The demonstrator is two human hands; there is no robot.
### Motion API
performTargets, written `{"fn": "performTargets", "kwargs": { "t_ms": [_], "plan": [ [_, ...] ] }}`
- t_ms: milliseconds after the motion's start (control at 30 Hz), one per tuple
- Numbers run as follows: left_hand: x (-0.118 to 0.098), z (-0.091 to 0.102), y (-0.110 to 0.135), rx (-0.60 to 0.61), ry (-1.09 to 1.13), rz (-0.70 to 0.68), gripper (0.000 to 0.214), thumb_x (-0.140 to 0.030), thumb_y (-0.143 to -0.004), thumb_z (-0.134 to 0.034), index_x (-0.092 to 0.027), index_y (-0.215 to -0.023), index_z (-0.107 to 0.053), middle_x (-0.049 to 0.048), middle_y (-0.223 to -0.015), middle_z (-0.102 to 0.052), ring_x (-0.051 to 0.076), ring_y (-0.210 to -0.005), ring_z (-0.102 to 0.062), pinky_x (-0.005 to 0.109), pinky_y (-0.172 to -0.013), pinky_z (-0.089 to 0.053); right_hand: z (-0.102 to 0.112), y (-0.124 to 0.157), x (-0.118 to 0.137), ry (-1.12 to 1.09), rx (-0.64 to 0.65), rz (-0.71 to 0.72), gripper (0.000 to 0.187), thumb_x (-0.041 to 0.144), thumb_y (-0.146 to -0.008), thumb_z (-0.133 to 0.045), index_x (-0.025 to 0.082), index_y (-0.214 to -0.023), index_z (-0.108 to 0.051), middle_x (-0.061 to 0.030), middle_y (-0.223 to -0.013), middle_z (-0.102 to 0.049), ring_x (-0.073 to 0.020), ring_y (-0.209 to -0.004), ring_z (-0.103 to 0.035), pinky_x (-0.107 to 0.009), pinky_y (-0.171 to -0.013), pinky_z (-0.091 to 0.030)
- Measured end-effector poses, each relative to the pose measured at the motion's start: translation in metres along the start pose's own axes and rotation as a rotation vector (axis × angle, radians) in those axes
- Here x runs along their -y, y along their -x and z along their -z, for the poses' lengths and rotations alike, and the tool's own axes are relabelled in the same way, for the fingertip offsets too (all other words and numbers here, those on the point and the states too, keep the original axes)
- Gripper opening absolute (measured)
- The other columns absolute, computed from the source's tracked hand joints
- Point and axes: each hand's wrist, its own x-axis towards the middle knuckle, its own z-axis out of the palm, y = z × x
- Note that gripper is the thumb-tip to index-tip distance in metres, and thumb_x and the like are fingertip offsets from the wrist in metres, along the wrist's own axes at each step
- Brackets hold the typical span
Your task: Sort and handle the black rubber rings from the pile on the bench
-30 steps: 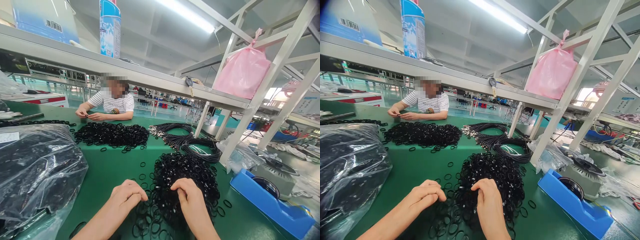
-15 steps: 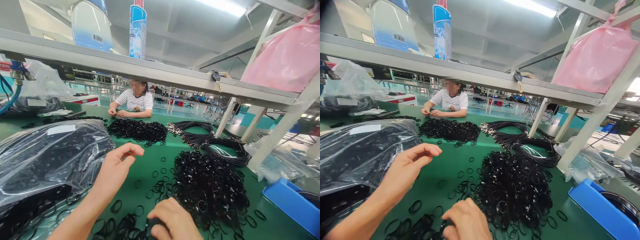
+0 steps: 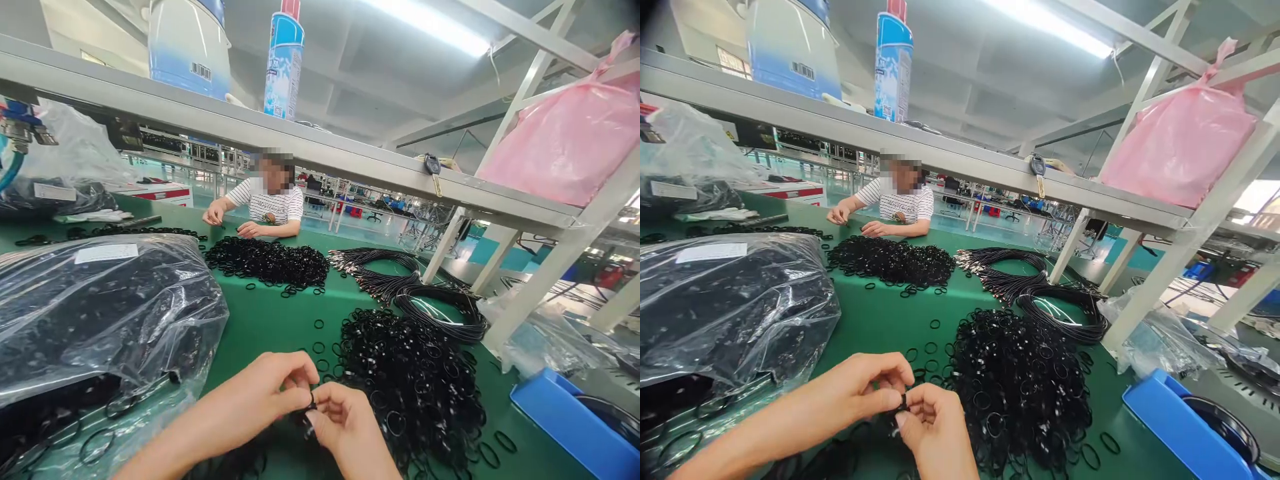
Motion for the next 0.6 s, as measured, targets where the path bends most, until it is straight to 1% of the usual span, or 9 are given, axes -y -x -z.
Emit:
{"fn": "performTargets", "kwargs": {
  "t_ms": [67,100,167,233,333,400,467,533,600],
  "plan": [
    [0.005,-0.004,-0.006,-0.031,-0.007,0.022,0.013,-0.022,-0.077,-0.050,-0.021,-0.076,-0.062,-0.0050,-0.067,-0.057,0.015,-0.066,-0.051,0.021,-0.057,-0.035,0.002,0.000,-0.002,-0.016,-0.019,-0.002,0.017,0.022,-0.068,-0.071,0.014,-0.083,-0.066,-0.0004,-0.070,-0.059,-0.0137,-0.067,-0.058,-0.024,-0.064,-0.044],
    [0.008,-0.005,-0.009,-0.058,-0.018,0.026,0.012,-0.020,-0.076,-0.049,-0.020,-0.073,-0.061,-0.0053,-0.065,-0.053,0.014,-0.064,-0.048,0.021,-0.056,-0.033,0.002,-0.001,-0.002,-0.044,-0.024,-0.011,0.019,0.022,-0.067,-0.071,0.014,-0.083,-0.066,-0.0005,-0.069,-0.060,-0.0138,-0.064,-0.059,-0.025,-0.063,-0.045],
    [0.011,-0.003,-0.012,-0.109,-0.038,0.024,0.014,-0.020,-0.077,-0.046,-0.020,-0.074,-0.059,-0.0054,-0.065,-0.048,0.014,-0.063,-0.044,0.021,-0.056,-0.032,0.003,-0.002,-0.003,-0.128,-0.037,-0.017,0.022,0.023,-0.064,-0.072,0.014,-0.082,-0.066,-0.0009,-0.067,-0.062,-0.0141,-0.059,-0.061,-0.026,-0.060,-0.047],
    [0.012,0.000,-0.012,-0.124,-0.042,0.025,0.016,-0.022,-0.080,-0.042,-0.021,-0.078,-0.058,-0.0053,-0.068,-0.047,0.014,-0.065,-0.043,0.021,-0.058,-0.033,0.004,-0.002,-0.003,-0.157,-0.053,0.008,0.023,0.020,-0.058,-0.073,0.015,-0.079,-0.066,-0.0020,-0.069,-0.064,-0.0146,-0.058,-0.062,-0.027,-0.059,-0.048],
    [0.009,0.002,-0.012,-0.093,-0.021,0.057,0.016,-0.020,-0.079,-0.040,-0.023,-0.078,-0.056,-0.0057,-0.068,-0.047,0.015,-0.067,-0.043,0.021,-0.059,-0.034,0.005,-0.001,0.000,-0.064,-0.075,0.008,0.020,0.017,-0.055,-0.073,0.016,-0.075,-0.069,-0.0030,-0.072,-0.067,-0.0158,-0.062,-0.063,-0.025,-0.058,-0.048],
    [0.005,0.001,-0.013,-0.081,-0.017,0.056,0.014,-0.019,-0.078,-0.042,-0.022,-0.073,-0.055,-0.0058,-0.068,-0.048,0.015,-0.069,-0.044,0.021,-0.061,-0.035,0.005,0.001,0.005,-0.042,-0.070,-0.016,0.014,0.019,-0.059,-0.072,0.015,-0.072,-0.070,-0.0025,-0.068,-0.066,-0.0162,-0.060,-0.064,-0.026,-0.058,-0.048],
    [0.003,0.000,-0.013,-0.071,-0.014,0.025,0.016,-0.023,-0.081,-0.043,-0.022,-0.071,-0.055,-0.0057,-0.069,-0.049,0.015,-0.069,-0.045,0.021,-0.062,-0.035,0.005,0.002,0.011,-0.042,-0.085,-0.015,0.012,0.020,-0.062,-0.071,0.014,-0.072,-0.070,-0.0012,-0.065,-0.062,-0.0150,-0.057,-0.062,-0.026,-0.057,-0.049],
    [0.003,-0.002,-0.014,-0.048,0.014,0.011,0.019,-0.028,-0.085,-0.043,-0.022,-0.074,-0.058,-0.0060,-0.068,-0.049,0.013,-0.065,-0.043,0.021,-0.058,-0.033,0.005,0.003,0.017,-0.027,-0.118,-0.009,0.012,0.021,-0.064,-0.069,0.014,-0.073,-0.070,0.0008,-0.064,-0.057,-0.0123,-0.052,-0.058,-0.026,-0.054,-0.048],
    [0.003,-0.003,-0.014,-0.012,0.071,0.023,0.020,-0.034,-0.086,-0.044,-0.023,-0.084,-0.061,-0.0056,-0.071,-0.052,0.013,-0.063,-0.043,0.020,-0.056,-0.034,0.006,0.003,0.022,-0.005,-0.139,0.000,0.013,0.023,-0.066,-0.069,0.014,-0.076,-0.069,0.0025,-0.063,-0.052,-0.0097,-0.048,-0.053,-0.024,-0.051,-0.047]
  ]
}}
